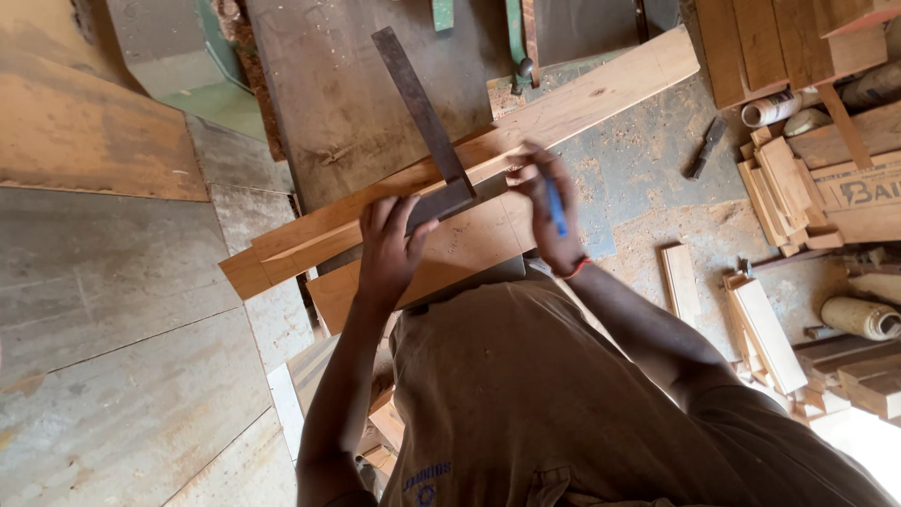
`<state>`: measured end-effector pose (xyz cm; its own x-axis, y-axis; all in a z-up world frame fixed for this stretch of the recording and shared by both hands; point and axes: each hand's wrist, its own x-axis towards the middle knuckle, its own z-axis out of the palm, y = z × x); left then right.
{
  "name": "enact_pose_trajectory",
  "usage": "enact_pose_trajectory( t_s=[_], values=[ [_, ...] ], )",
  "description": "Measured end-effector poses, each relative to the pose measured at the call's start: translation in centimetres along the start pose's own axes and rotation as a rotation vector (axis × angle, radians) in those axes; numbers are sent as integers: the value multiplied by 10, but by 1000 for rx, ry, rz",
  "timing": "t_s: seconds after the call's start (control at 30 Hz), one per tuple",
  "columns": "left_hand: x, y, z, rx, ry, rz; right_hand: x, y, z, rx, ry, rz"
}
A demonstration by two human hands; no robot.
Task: The person uses a try square and a pencil to mark lines on multiple wooden planks, aligning the tool against the edges and drawing perpendicular lines.
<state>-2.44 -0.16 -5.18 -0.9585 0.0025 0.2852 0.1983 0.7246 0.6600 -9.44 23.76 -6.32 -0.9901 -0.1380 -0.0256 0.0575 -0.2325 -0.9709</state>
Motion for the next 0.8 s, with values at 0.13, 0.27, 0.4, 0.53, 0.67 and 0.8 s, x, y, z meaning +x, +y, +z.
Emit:
enact_pose_trajectory(
  t_s=[0.13,0.27,0.4,0.53,0.67,0.8],
  values=[
    [-4,-22,23,146,34,36,1,2,-35,-108,104,-52],
    [-4,-29,32,361,32,113,-2,8,-41,-175,103,-80],
    [1,-31,38,324,24,113,-2,13,-35,-210,37,-133],
    [6,-32,42,308,6,87,-2,11,-30,-202,24,-123],
    [5,-32,41,302,15,94,-2,6,-22,-169,-10,-148],
    [5,-31,42,294,31,92,3,1,-14,-338,-29,-203]
  ],
)
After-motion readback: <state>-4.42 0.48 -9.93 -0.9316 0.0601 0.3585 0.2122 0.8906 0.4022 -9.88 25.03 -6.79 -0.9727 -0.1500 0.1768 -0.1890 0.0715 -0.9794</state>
